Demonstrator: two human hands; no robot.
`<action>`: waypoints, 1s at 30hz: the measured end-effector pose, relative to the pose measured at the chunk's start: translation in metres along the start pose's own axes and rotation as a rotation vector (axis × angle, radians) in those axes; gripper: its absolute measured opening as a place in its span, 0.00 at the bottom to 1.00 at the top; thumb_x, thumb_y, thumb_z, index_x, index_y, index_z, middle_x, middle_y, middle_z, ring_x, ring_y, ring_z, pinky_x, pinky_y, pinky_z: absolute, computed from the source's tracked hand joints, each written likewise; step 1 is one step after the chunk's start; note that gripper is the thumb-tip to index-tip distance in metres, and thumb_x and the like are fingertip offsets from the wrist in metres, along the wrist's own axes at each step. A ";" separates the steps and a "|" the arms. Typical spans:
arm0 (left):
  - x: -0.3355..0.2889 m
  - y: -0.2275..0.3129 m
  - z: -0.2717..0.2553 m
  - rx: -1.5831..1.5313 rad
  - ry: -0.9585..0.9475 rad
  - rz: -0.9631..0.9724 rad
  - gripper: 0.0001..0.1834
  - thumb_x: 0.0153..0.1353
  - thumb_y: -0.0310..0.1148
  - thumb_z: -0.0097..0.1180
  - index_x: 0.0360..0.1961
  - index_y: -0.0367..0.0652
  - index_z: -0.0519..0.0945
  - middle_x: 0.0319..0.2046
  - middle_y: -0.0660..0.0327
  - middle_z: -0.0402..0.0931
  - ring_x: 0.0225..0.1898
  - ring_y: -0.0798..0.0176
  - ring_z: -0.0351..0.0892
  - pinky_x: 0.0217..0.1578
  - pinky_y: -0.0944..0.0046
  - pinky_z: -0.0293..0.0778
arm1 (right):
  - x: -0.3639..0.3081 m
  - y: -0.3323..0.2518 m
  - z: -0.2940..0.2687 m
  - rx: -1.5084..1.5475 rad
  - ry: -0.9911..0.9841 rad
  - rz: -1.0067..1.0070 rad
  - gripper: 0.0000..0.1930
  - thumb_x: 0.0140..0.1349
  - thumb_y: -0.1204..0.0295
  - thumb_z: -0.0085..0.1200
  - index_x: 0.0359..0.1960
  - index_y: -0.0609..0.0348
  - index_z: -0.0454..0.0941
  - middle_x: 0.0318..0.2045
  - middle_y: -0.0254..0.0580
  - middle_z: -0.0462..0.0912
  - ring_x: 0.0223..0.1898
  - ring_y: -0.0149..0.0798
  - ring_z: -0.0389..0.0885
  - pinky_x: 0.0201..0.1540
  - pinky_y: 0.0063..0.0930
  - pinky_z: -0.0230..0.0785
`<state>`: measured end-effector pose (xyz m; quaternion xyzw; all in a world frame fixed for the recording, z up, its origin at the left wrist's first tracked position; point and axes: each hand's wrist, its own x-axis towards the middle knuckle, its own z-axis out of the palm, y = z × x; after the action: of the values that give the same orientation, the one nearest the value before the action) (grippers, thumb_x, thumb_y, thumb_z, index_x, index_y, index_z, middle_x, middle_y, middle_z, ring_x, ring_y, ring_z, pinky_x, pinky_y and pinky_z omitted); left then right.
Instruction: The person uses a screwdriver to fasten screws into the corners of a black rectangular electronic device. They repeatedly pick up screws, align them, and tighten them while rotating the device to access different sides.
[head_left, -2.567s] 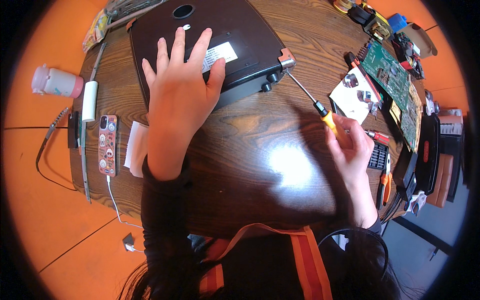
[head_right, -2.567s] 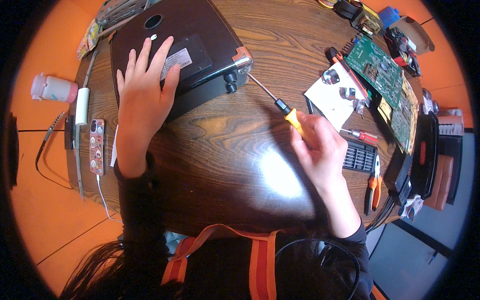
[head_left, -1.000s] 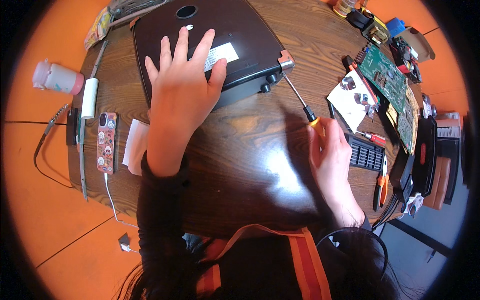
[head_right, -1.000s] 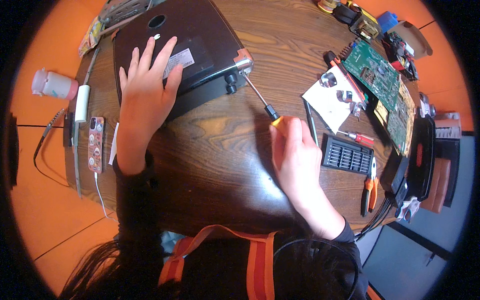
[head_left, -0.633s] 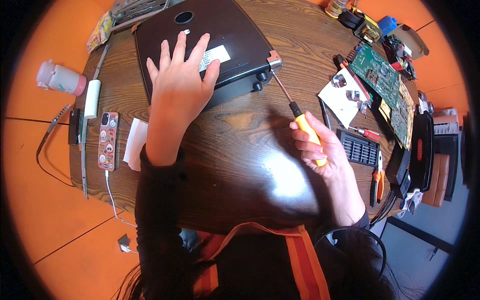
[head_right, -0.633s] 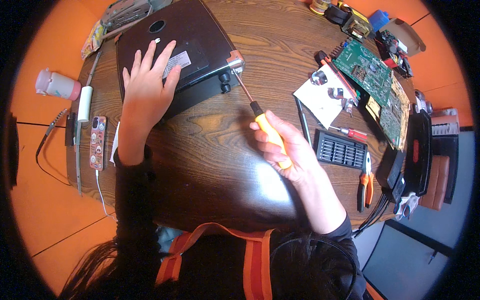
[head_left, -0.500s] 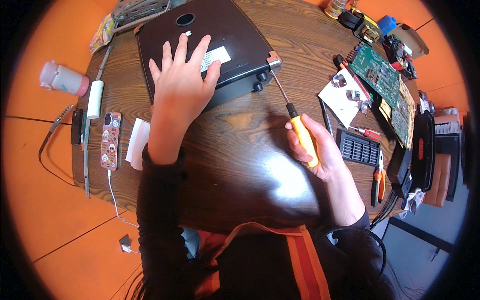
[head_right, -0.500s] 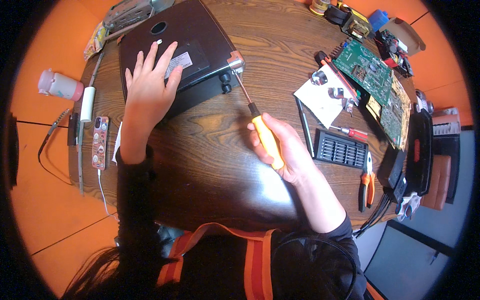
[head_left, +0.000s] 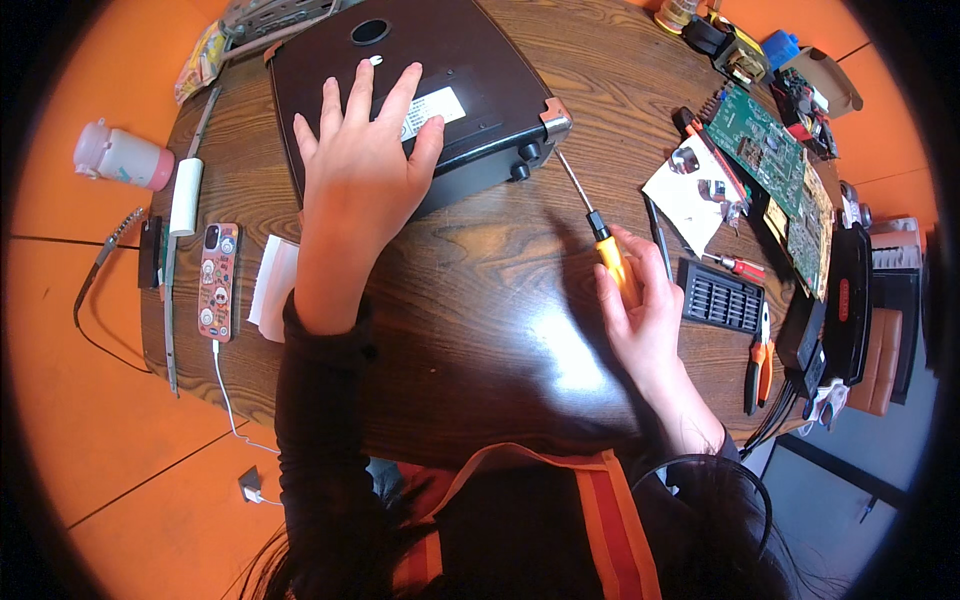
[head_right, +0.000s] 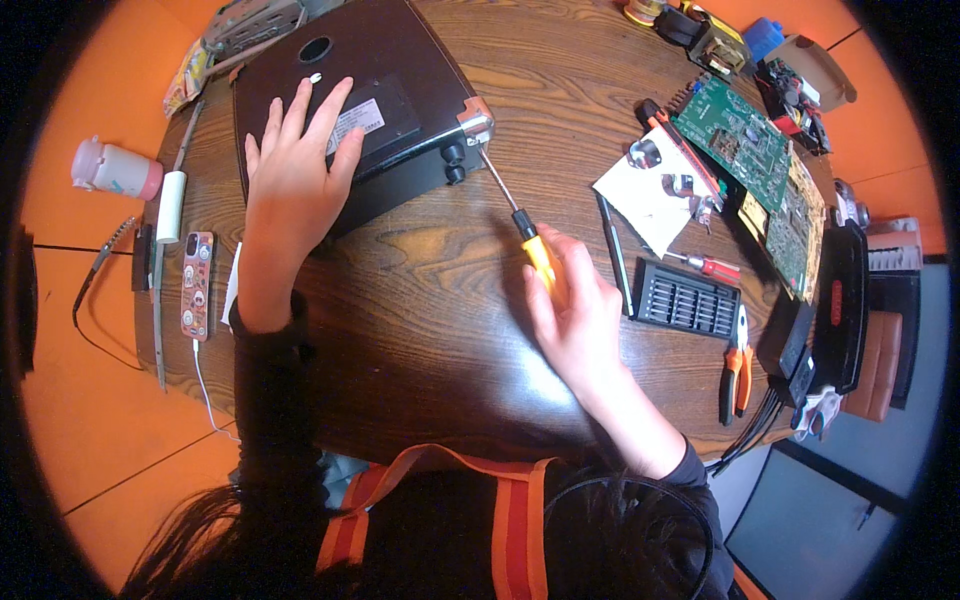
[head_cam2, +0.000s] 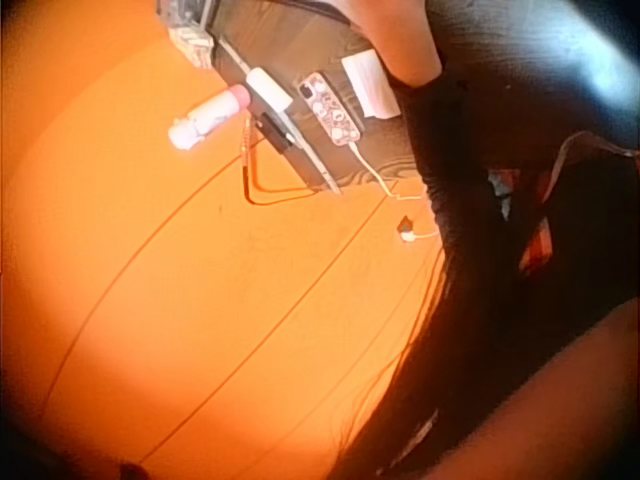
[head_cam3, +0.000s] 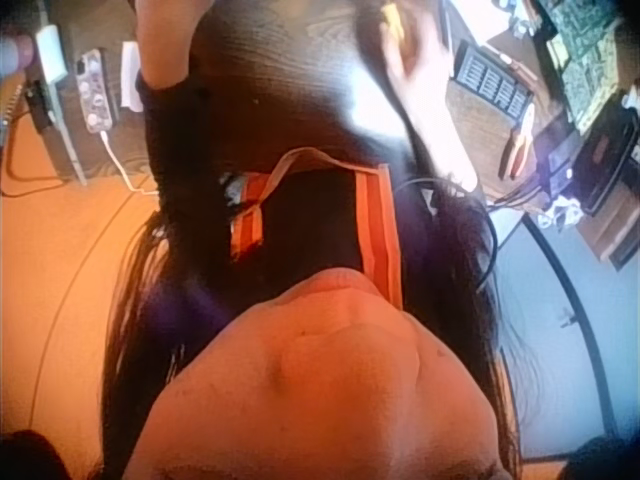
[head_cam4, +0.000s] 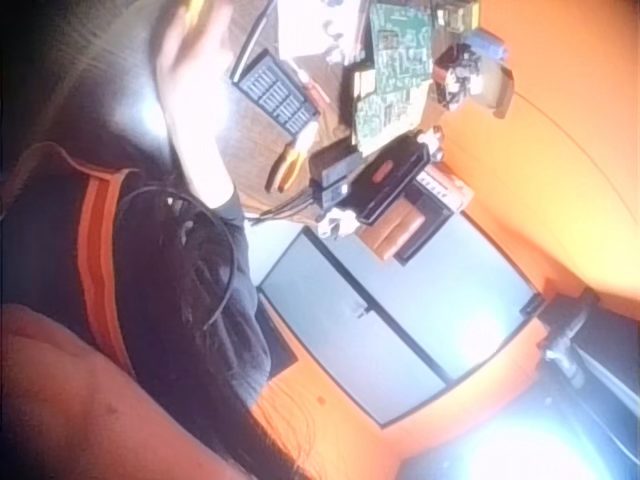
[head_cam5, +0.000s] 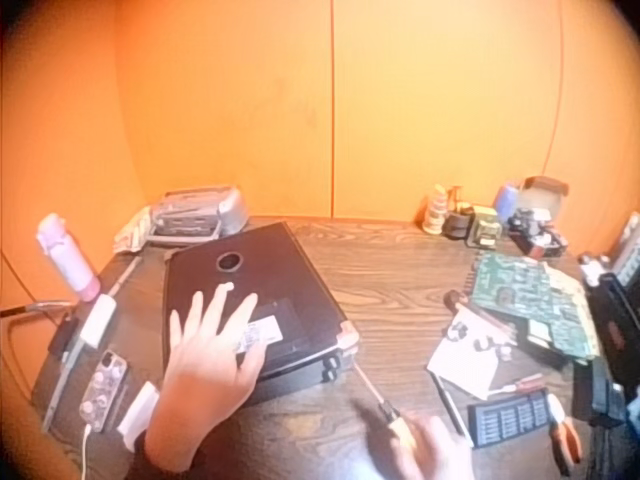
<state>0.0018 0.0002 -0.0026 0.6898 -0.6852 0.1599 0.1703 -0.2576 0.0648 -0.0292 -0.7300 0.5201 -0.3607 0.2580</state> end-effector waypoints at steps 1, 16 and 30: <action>0.000 0.000 0.000 0.003 0.001 0.001 0.25 0.61 0.47 0.43 0.61 0.60 0.65 0.62 0.49 0.58 0.62 0.38 0.55 0.59 0.35 0.48 | 0.001 0.000 0.000 0.003 0.004 -0.005 0.16 0.56 0.78 0.53 0.47 0.63 0.68 0.45 0.54 0.78 0.43 0.50 0.80 0.43 0.31 0.74; 0.000 0.000 0.000 0.002 0.006 0.002 0.25 0.62 0.47 0.42 0.61 0.60 0.65 0.62 0.49 0.58 0.63 0.39 0.54 0.59 0.36 0.47 | 0.004 -0.002 0.002 -0.041 0.034 -0.071 0.16 0.56 0.79 0.53 0.47 0.64 0.68 0.46 0.55 0.77 0.46 0.51 0.78 0.47 0.32 0.72; -0.001 0.000 0.001 0.008 0.026 0.007 0.25 0.61 0.48 0.43 0.60 0.60 0.65 0.62 0.49 0.59 0.63 0.39 0.55 0.59 0.36 0.48 | 0.004 0.000 0.002 -0.039 0.022 -0.068 0.16 0.56 0.79 0.53 0.47 0.64 0.69 0.46 0.55 0.77 0.46 0.51 0.79 0.46 0.33 0.73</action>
<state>0.0020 0.0004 -0.0038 0.6860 -0.6847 0.1724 0.1758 -0.2550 0.0613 -0.0299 -0.7483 0.5045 -0.3670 0.2256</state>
